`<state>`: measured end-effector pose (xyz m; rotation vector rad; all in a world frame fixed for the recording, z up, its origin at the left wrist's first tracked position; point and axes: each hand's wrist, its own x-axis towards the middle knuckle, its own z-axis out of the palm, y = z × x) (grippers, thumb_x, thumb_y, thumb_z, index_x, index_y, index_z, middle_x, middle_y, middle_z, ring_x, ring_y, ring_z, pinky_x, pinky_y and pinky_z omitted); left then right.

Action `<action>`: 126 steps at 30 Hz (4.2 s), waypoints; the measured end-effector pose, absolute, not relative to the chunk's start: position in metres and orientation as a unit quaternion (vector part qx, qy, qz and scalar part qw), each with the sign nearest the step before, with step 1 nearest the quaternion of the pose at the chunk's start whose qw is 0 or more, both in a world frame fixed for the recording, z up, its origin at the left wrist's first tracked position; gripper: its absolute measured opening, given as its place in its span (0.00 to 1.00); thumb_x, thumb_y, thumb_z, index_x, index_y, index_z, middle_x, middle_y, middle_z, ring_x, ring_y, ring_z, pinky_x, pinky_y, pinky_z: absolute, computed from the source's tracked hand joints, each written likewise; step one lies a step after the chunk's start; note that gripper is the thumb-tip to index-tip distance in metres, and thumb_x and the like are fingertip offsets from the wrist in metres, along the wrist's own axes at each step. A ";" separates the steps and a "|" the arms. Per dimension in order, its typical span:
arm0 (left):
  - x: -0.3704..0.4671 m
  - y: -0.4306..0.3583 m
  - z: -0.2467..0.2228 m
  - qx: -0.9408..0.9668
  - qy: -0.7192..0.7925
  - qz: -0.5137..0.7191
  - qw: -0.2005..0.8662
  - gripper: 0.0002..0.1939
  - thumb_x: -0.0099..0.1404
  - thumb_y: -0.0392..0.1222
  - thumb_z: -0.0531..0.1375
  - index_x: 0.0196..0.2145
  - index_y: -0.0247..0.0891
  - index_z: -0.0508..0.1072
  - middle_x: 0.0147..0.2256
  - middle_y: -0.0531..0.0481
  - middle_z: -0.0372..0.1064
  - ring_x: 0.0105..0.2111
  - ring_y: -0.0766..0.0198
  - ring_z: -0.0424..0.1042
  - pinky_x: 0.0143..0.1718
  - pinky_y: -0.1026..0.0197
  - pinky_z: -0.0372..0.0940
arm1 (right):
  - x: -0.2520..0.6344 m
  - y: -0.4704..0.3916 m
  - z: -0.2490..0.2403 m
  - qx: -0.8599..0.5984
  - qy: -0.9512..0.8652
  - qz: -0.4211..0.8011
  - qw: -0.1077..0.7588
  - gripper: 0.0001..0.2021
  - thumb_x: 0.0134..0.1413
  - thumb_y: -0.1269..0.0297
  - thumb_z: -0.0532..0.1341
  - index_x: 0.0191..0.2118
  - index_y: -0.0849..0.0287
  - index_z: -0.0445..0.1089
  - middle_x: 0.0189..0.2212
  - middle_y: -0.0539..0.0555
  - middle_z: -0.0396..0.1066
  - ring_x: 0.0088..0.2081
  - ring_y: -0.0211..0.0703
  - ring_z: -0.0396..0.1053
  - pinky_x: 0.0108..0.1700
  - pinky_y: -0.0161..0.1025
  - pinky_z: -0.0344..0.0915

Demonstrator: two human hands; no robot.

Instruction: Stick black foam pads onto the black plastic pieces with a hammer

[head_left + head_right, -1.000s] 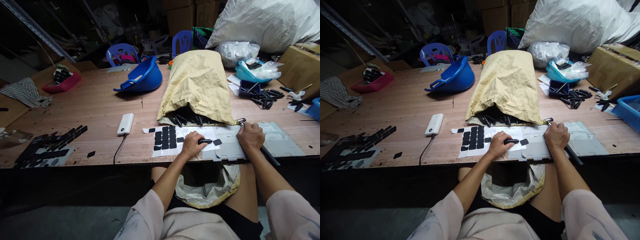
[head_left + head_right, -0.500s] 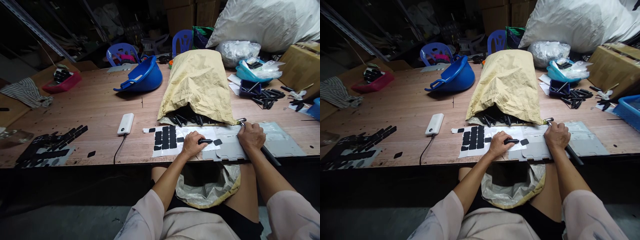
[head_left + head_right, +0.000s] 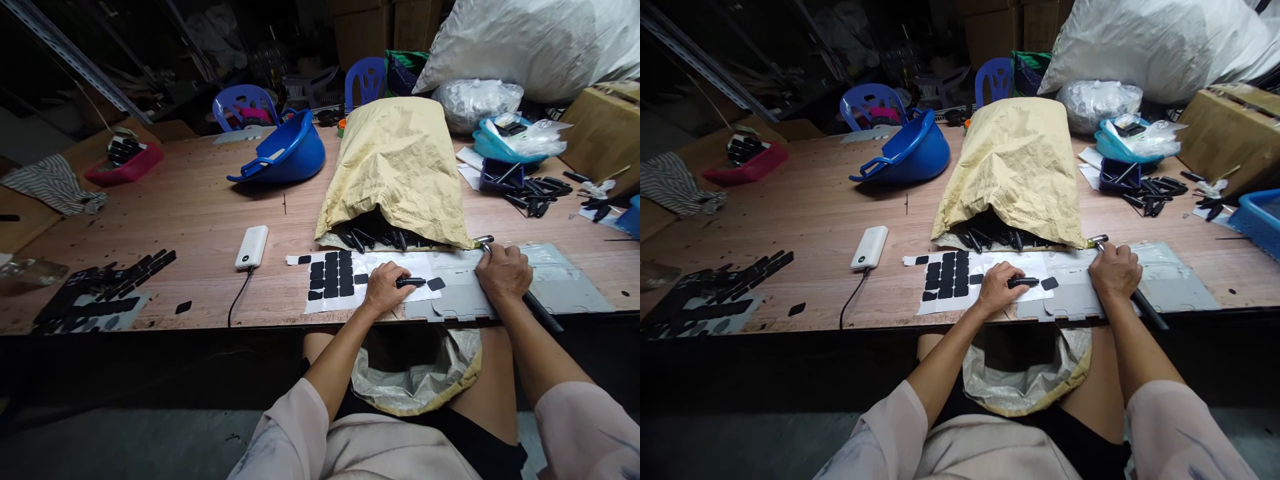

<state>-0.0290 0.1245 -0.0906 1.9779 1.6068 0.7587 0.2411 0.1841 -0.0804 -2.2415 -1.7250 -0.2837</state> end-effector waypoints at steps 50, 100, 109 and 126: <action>-0.029 0.130 -0.095 0.741 0.574 0.254 0.238 0.10 0.67 0.48 0.71 0.46 0.52 0.86 0.41 0.52 0.76 0.44 0.57 0.72 0.51 0.54 0.68 | 0.154 0.067 -0.072 -0.563 -0.719 0.028 0.407 0.17 0.74 0.59 0.55 0.58 0.53 0.78 0.40 0.57 0.79 0.41 0.48 0.76 0.48 0.42 0.71; -0.014 0.001 -0.163 0.698 0.590 -0.081 0.397 0.22 0.73 0.46 0.58 0.59 0.33 0.75 0.54 0.33 0.79 0.56 0.42 0.79 0.56 0.47 0.72 | 0.241 0.184 -0.089 -0.732 -0.643 -0.129 0.185 0.21 0.68 0.61 0.55 0.54 0.66 0.80 0.43 0.70 0.75 0.42 0.61 0.71 0.38 0.49 0.61; -0.002 0.008 -0.103 0.797 0.423 0.307 0.304 0.10 0.73 0.46 0.61 0.47 0.41 0.78 0.37 0.48 0.79 0.36 0.62 0.78 0.41 0.63 0.72 | 0.238 0.183 -0.085 -0.738 -0.643 -0.123 0.164 0.20 0.69 0.62 0.54 0.54 0.67 0.79 0.44 0.71 0.75 0.43 0.63 0.71 0.38 0.49 0.60; -0.088 0.180 -0.038 0.423 0.866 0.180 0.195 0.11 0.65 0.50 0.64 0.32 0.41 0.79 0.45 0.36 0.82 0.48 0.42 0.80 0.42 0.53 0.67 | 0.235 0.182 -0.083 -0.750 -0.636 -0.125 0.136 0.21 0.70 0.62 0.52 0.55 0.65 0.77 0.45 0.68 0.72 0.43 0.56 0.66 0.37 0.44 0.52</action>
